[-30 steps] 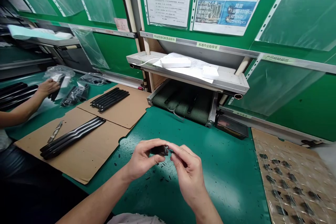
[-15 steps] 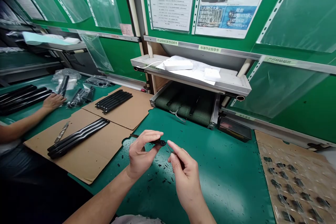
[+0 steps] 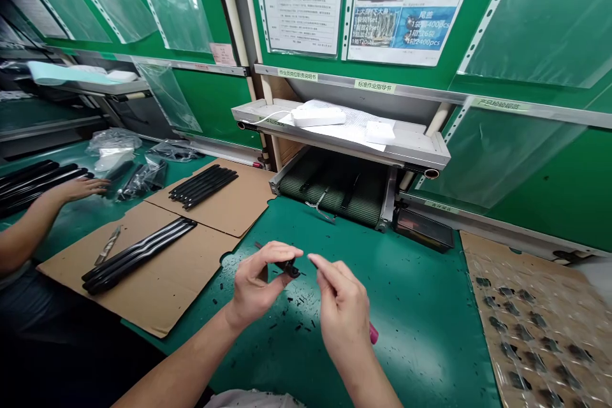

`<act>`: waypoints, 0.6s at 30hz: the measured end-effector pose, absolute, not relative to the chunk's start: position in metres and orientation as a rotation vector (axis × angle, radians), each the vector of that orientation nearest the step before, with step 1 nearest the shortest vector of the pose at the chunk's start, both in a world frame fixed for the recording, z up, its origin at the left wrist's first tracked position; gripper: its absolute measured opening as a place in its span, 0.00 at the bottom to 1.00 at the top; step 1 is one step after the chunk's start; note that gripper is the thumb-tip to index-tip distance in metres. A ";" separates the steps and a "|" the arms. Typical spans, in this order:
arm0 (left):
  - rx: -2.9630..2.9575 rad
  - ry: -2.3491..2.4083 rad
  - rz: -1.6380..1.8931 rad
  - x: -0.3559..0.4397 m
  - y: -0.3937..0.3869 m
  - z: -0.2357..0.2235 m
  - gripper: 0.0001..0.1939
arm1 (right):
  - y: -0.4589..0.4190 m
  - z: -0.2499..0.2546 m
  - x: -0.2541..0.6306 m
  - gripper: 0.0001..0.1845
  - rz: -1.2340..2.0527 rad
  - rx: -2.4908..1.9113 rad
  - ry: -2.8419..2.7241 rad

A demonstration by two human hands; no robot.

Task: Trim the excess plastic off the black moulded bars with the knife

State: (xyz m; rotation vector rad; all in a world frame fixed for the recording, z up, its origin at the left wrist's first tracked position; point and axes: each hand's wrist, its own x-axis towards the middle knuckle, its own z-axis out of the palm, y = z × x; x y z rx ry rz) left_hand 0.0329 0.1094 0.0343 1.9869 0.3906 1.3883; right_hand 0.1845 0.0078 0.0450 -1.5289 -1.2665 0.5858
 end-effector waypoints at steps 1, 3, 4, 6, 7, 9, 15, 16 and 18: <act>1.947 0.376 1.334 0.033 0.108 0.035 0.17 | 0.008 0.046 0.186 0.18 0.546 -1.545 -1.248; 1.892 0.395 1.213 0.034 0.107 0.037 0.16 | 0.007 0.047 0.187 0.17 0.469 -1.537 -1.225; 1.880 0.415 1.156 0.035 0.106 0.037 0.16 | 0.007 0.048 0.186 0.17 0.433 -1.528 -1.238; 1.888 0.417 1.076 0.038 0.104 0.038 0.15 | 0.006 0.049 0.182 0.14 0.331 -1.526 -1.329; 1.905 0.396 1.059 0.041 0.103 0.038 0.15 | 0.006 0.049 0.181 0.12 0.246 -1.530 -1.391; 1.933 0.355 1.068 0.046 0.100 0.038 0.14 | 0.008 0.047 0.178 0.08 0.000 -1.531 -1.503; 1.719 0.792 1.078 0.051 0.089 0.025 0.23 | 0.008 0.046 0.183 0.20 -0.527 -1.459 -1.503; 1.568 0.843 1.011 0.051 0.087 0.022 0.24 | 0.006 0.046 0.183 0.23 -0.532 -1.459 -1.473; 1.168 0.814 0.851 0.054 0.085 0.019 0.23 | 0.001 0.044 0.179 0.27 -0.486 -1.447 -1.432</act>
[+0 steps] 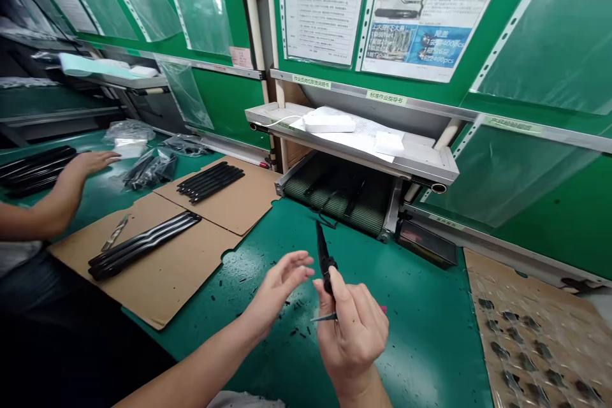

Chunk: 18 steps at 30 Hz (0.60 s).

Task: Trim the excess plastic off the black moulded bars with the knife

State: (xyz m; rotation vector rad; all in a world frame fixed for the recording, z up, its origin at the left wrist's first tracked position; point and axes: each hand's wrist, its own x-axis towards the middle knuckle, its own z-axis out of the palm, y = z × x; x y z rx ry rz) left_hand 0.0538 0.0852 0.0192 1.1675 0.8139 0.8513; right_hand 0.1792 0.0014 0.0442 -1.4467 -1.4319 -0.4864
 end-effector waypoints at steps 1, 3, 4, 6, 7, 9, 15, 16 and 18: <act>0.961 0.760 0.802 0.056 0.086 0.020 0.23 | 0.000 0.042 0.176 0.27 -0.425 -1.426 -1.430; 0.638 0.668 0.820 0.062 0.090 0.026 0.22 | -0.003 0.036 0.168 0.24 -0.211 -1.377 -1.433; 0.540 0.649 0.883 0.064 0.095 0.030 0.20 | -0.005 0.032 0.164 0.22 -0.047 -1.367 -1.431; 0.463 0.631 1.035 0.065 0.106 0.041 0.17 | -0.008 0.023 0.156 0.15 0.366 -1.378 -1.356; 0.466 0.621 1.088 0.064 0.112 0.045 0.16 | -0.010 0.018 0.152 0.15 0.594 -1.388 -1.265; 0.511 0.601 1.130 0.060 0.121 0.052 0.17 | -0.016 0.008 0.144 0.17 1.012 -1.348 -1.013; 0.650 0.635 1.113 0.049 0.120 0.050 0.21 | -0.037 -0.025 0.121 0.20 1.449 -1.155 -0.649; 0.681 0.642 1.104 0.049 0.118 0.049 0.21 | -0.038 -0.028 0.122 0.20 1.424 -1.191 -0.701; 0.740 0.644 1.092 0.050 0.115 0.046 0.20 | -0.036 -0.028 0.128 0.21 1.276 -1.298 -0.924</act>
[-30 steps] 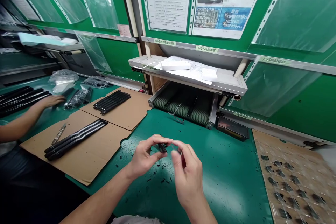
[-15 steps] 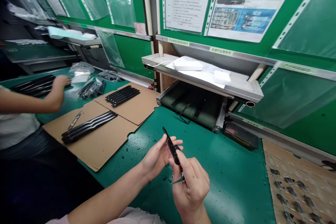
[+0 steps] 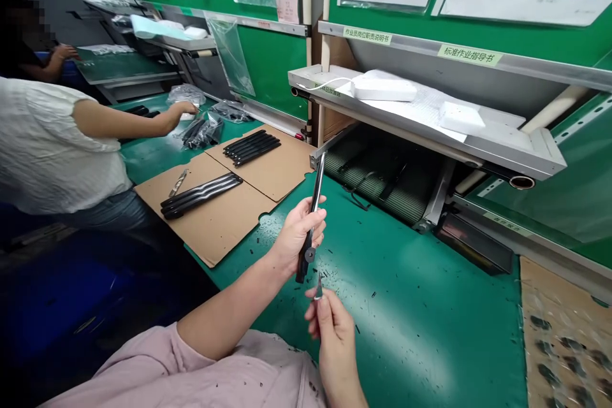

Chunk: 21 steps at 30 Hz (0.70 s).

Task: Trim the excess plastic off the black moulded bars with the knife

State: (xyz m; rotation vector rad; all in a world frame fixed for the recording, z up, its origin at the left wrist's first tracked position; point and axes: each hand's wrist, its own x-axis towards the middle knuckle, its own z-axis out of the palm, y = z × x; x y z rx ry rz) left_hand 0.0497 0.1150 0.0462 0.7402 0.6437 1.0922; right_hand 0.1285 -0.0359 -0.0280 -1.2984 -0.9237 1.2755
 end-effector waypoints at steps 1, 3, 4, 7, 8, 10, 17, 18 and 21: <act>0.762 0.640 1.086 0.050 0.114 0.045 0.20 | -0.033 -0.025 0.134 0.20 1.148 -1.352 -1.085; 0.780 0.628 1.075 0.051 0.112 0.044 0.20 | -0.026 -0.013 0.144 0.18 0.796 -1.427 -1.431; 0.780 0.622 1.070 0.052 0.112 0.045 0.20 | -0.021 -0.006 0.148 0.17 0.606 -1.454 -1.577; 0.778 0.622 1.049 0.054 0.109 0.046 0.20 | -0.007 0.012 0.153 0.22 0.159 -1.519 -1.832; 0.776 0.624 1.038 0.055 0.107 0.047 0.19 | -0.003 0.015 0.152 0.25 0.065 -1.535 -1.864; 0.768 0.619 1.018 0.056 0.105 0.049 0.19 | 0.004 0.018 0.151 0.30 -0.044 -1.546 -1.913; 0.689 0.604 0.991 0.054 0.101 0.052 0.19 | 0.006 0.013 0.146 0.32 -0.229 -1.539 -1.926; 0.670 0.604 0.995 0.054 0.101 0.052 0.19 | 0.005 0.012 0.146 0.32 -0.243 -1.530 -1.914; 0.595 0.590 1.033 0.056 0.103 0.049 0.18 | 0.004 0.010 0.146 0.30 -0.280 -1.501 -1.876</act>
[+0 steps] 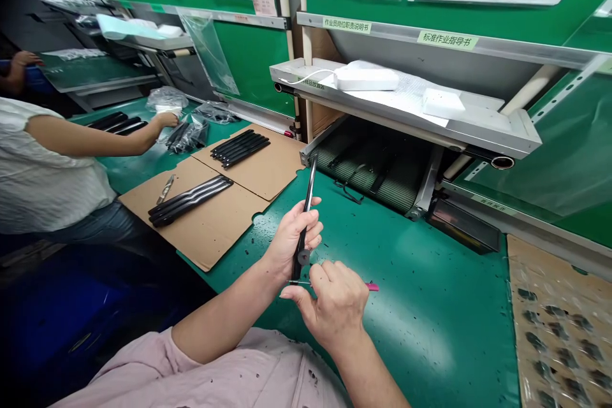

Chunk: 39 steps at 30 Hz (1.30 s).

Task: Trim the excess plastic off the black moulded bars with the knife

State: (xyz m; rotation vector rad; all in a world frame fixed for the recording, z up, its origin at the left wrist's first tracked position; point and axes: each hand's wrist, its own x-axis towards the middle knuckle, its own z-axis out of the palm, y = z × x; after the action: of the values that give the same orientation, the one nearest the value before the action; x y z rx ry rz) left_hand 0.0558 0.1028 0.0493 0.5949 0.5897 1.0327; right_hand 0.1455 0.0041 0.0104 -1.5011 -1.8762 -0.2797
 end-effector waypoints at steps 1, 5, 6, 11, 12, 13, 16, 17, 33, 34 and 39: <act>0.570 0.584 1.046 0.056 0.104 0.048 0.18 | 0.004 0.010 0.146 0.30 -0.288 -1.499 -1.863; 0.505 0.588 1.081 0.057 0.105 0.046 0.16 | 0.006 0.007 0.145 0.31 -0.307 -1.542 -1.826; 0.501 0.595 1.089 0.057 0.105 0.046 0.16 | 0.007 0.006 0.145 0.31 -0.305 -1.552 -1.825; 0.497 0.630 1.108 0.057 0.104 0.047 0.14 | 0.007 0.007 0.145 0.32 -0.310 -1.530 -1.836; 0.490 0.634 1.110 0.057 0.104 0.048 0.14 | 0.007 0.007 0.145 0.31 -0.317 -1.506 -1.843; 0.478 0.635 1.113 0.056 0.104 0.048 0.14 | 0.006 0.007 0.145 0.31 -0.323 -1.475 -1.854; 0.424 0.592 1.112 0.054 0.106 0.050 0.11 | 0.002 0.007 0.145 0.32 -0.304 -1.369 -1.872; 0.411 0.570 1.104 0.052 0.107 0.051 0.10 | 0.001 0.007 0.145 0.32 -0.280 -1.353 -1.863; 0.427 0.496 0.965 0.044 0.104 0.050 0.07 | 0.015 0.015 0.159 0.32 -0.188 -1.477 -2.022; 0.413 0.495 0.969 0.044 0.104 0.050 0.06 | 0.014 0.015 0.159 0.32 -0.209 -1.475 -2.012; 0.343 0.476 0.981 0.044 0.106 0.049 0.04 | 0.011 0.016 0.155 0.31 -0.253 -1.471 -1.973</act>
State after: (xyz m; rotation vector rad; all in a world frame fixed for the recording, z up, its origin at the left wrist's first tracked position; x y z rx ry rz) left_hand 0.0442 0.1060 0.0487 0.3429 0.4757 0.9807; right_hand 0.1551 0.0106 0.0158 -1.4709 -1.9733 -0.2529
